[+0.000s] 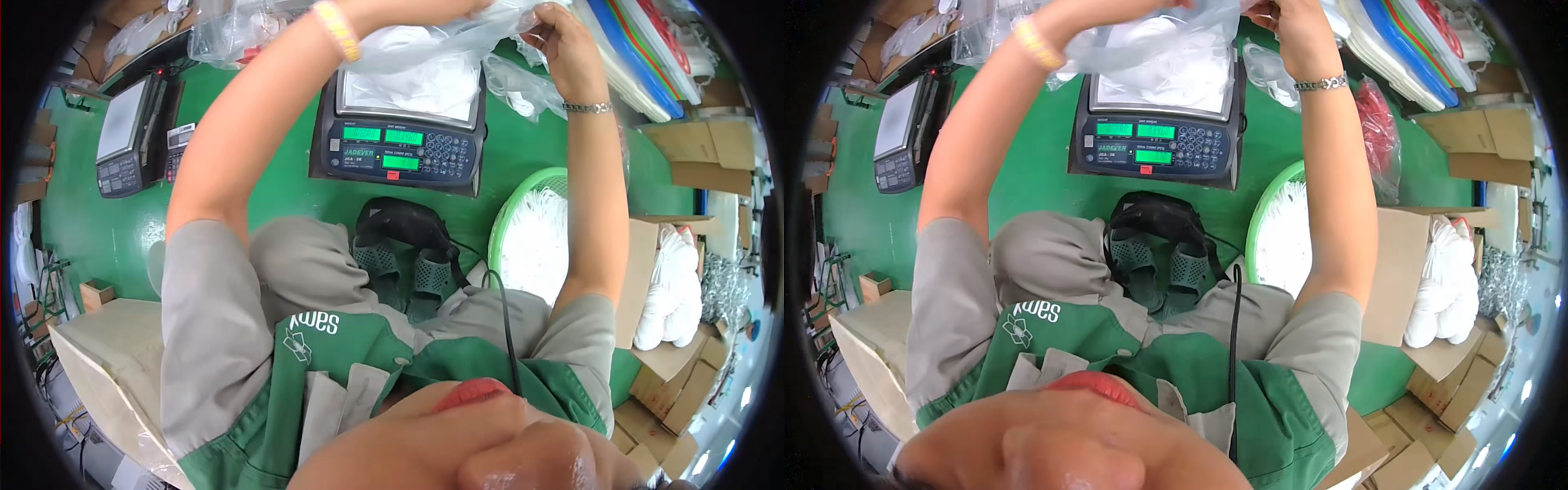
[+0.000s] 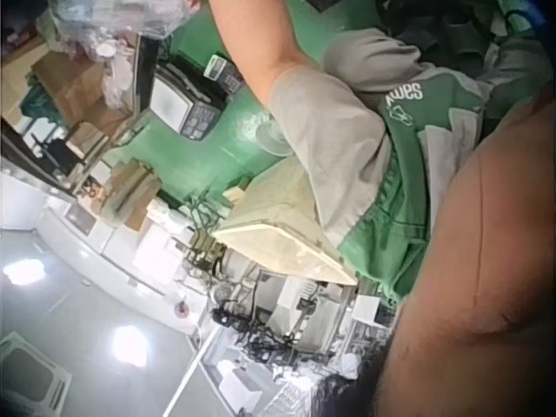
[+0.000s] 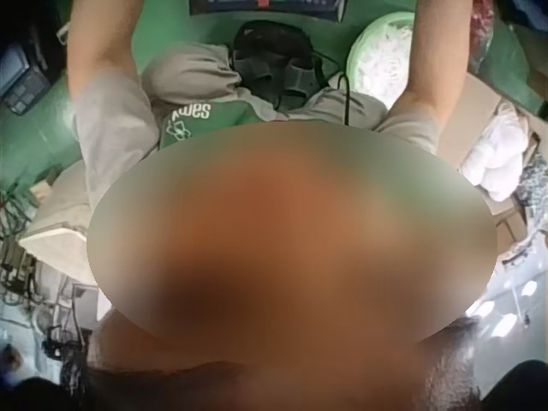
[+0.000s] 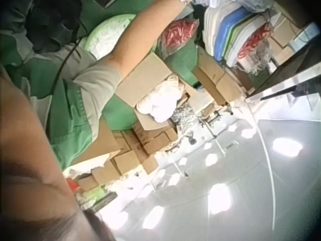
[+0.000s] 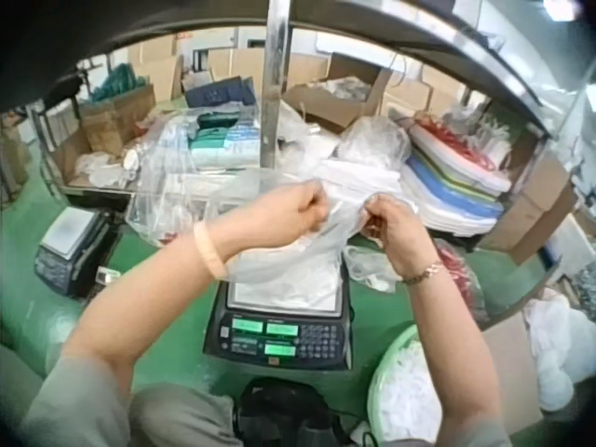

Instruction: The recorder is packaging white plastic rings into plastic bags, weighing them on a digital scale, and sealing the bags with tape.

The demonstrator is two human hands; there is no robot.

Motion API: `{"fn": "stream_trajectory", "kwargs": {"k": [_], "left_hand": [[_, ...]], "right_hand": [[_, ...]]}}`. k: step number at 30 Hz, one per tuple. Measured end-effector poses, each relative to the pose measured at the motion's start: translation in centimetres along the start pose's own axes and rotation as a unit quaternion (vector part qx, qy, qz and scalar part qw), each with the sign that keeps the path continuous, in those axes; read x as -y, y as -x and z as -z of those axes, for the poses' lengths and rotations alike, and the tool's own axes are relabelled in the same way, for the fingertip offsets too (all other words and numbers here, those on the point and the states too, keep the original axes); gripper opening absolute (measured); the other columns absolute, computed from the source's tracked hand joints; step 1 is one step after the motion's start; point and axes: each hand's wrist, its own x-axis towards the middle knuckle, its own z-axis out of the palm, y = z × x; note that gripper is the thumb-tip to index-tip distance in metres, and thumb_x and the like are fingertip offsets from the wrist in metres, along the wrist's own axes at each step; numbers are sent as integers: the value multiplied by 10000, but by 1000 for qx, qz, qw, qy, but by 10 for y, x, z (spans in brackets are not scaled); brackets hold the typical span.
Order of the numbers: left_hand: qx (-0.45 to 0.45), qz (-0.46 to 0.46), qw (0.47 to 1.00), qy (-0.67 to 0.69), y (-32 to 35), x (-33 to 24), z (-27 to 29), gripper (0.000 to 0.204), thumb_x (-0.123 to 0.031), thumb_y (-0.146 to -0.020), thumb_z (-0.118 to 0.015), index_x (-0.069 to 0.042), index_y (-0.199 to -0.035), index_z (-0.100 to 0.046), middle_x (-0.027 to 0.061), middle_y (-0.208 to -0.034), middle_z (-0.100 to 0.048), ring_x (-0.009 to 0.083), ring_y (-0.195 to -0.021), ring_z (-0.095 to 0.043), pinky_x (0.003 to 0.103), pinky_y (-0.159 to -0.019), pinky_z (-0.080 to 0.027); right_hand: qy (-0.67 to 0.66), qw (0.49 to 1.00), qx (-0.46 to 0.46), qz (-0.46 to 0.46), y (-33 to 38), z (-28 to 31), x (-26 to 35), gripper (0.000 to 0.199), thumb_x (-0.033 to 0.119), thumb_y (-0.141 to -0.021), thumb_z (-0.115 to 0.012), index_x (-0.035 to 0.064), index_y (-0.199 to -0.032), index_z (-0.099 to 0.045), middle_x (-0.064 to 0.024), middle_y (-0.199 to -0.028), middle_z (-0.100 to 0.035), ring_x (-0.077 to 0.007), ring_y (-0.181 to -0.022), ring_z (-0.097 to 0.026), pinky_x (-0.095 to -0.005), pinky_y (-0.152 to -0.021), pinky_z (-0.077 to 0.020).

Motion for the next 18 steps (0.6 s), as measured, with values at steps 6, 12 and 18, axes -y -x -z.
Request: {"fn": "stream_trajectory", "kwargs": {"k": [6, 12, 18], "left_hand": [[103, 40, 950, -291, -1, 57, -37, 233, -73, -776, -447, 40, -940, -568, 245, -887, -594, 388, -839, -570, 430, -734, -447], [-84, 68, 994, -12, 68, -68, 11, 265, -93, -852, -446, 0, -1083, -537, 108, -1039, -592, 191, -870, -576, 298, -779, -437], [-213, 129, 961, 118, 153, -98, 10, 268, -108, -858, -439, 6, -1084, -529, 164, -1100, -558, 270, -961, -569, 339, -806, -439]], "right_hand": [[94, 992, -63, -51, 53, 34, 15, 207, 204, -892, -441, 40, -844, -556, -49, -775, -584, -118, -715, -546, -242, -689, -434], [270, 953, -124, -63, 160, 146, -31, 223, 230, -867, -511, 19, -882, -582, -7, -793, -579, -91, -703, -496, -254, -680, -428], [586, 772, -12, -248, 273, 233, -190, 452, 344, -745, -629, 10, -1043, -567, -114, -1011, -596, -239, -969, -543, -316, -822, -419]]}}
